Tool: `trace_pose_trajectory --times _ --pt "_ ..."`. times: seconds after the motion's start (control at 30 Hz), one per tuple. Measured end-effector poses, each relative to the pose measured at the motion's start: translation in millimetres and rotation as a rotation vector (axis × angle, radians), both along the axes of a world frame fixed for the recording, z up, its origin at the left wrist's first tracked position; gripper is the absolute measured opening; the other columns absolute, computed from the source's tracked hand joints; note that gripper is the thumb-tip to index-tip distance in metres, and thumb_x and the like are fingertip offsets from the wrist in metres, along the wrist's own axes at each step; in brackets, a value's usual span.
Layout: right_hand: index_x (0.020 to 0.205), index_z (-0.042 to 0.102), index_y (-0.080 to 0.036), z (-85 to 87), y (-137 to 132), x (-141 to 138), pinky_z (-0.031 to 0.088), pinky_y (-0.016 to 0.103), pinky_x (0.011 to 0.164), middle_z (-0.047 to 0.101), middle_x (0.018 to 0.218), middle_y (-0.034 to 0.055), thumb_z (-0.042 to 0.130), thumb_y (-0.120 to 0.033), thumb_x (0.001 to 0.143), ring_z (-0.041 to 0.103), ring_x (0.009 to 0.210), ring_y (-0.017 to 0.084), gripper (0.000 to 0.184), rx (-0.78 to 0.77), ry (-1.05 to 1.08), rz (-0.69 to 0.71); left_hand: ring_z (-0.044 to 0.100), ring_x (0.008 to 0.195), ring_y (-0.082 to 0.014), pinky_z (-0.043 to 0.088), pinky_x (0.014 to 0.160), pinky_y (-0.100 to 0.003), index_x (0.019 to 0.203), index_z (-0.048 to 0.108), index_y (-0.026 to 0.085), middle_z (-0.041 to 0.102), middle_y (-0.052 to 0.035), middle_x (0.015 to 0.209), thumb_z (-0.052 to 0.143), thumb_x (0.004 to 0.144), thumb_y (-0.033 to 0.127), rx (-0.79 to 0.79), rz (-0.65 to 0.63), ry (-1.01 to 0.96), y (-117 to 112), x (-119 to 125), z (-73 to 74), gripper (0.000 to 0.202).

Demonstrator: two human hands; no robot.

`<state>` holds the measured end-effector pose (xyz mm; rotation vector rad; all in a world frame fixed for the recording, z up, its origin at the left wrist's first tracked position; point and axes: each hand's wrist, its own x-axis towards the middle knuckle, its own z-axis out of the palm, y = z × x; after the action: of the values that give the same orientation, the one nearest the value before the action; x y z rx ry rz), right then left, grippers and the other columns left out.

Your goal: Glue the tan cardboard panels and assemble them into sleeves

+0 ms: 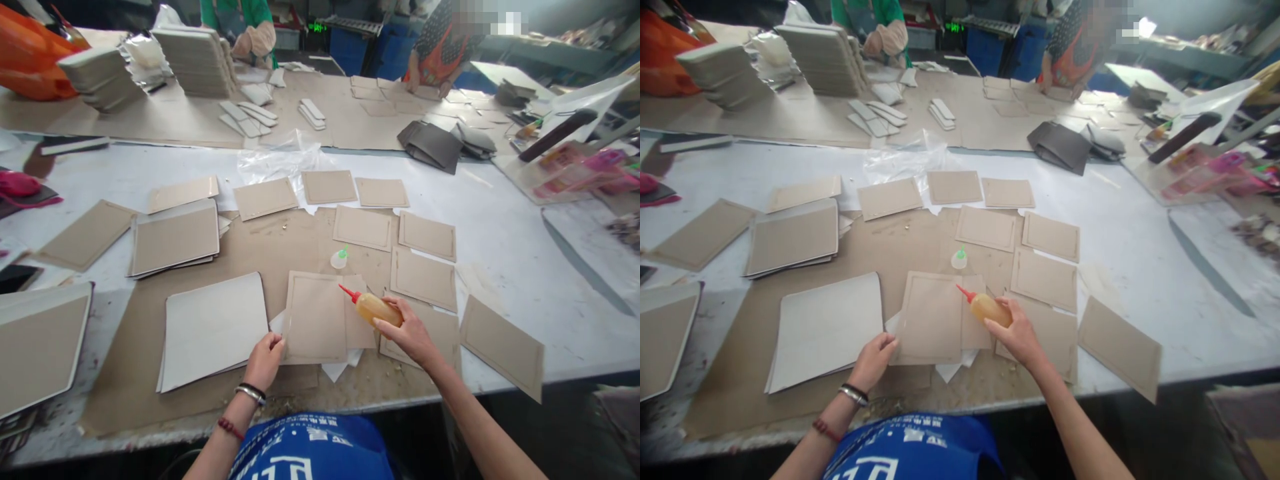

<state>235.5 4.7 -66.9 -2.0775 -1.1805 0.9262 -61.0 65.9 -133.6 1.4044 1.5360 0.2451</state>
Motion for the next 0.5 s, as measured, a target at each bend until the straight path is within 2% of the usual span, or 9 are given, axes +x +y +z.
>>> trace_pose_trajectory --times 0.13,0.33,0.5 --pt "0.105 0.050 -0.020 0.6 15 6 0.044 0.039 0.083 0.057 0.102 0.0069 0.060 -0.036 0.067 0.056 0.094 0.023 0.043 0.026 -0.076 0.065 0.049 0.064 -0.0184 0.037 0.063 -0.030 0.063 0.047 0.020 0.051 -0.0002 0.061 0.039 0.068 0.045 -0.004 0.027 -0.030 0 0 2.9 0.027" --pt "0.106 0.051 -0.020 3.4 28 13 0.044 0.038 0.082 0.058 0.099 0.0061 0.058 -0.037 0.069 0.057 0.090 0.022 0.042 -0.029 -0.123 0.111 0.048 0.062 -0.0172 0.037 0.062 -0.029 0.066 0.048 0.020 0.051 0.0009 0.061 0.040 0.067 0.046 -0.032 0.057 -0.055 1 0 5.6 0.028" --pt "0.106 0.052 -0.019 12.1 33 15 0.044 0.038 0.081 0.060 0.099 0.0066 0.057 -0.036 0.069 0.057 0.088 0.023 0.041 -0.058 -0.136 0.149 0.047 0.060 -0.0159 0.037 0.059 -0.028 0.067 0.049 0.020 0.050 0.0020 0.060 0.041 0.067 0.047 -0.058 0.084 -0.101 0 -1 5.0 0.028"
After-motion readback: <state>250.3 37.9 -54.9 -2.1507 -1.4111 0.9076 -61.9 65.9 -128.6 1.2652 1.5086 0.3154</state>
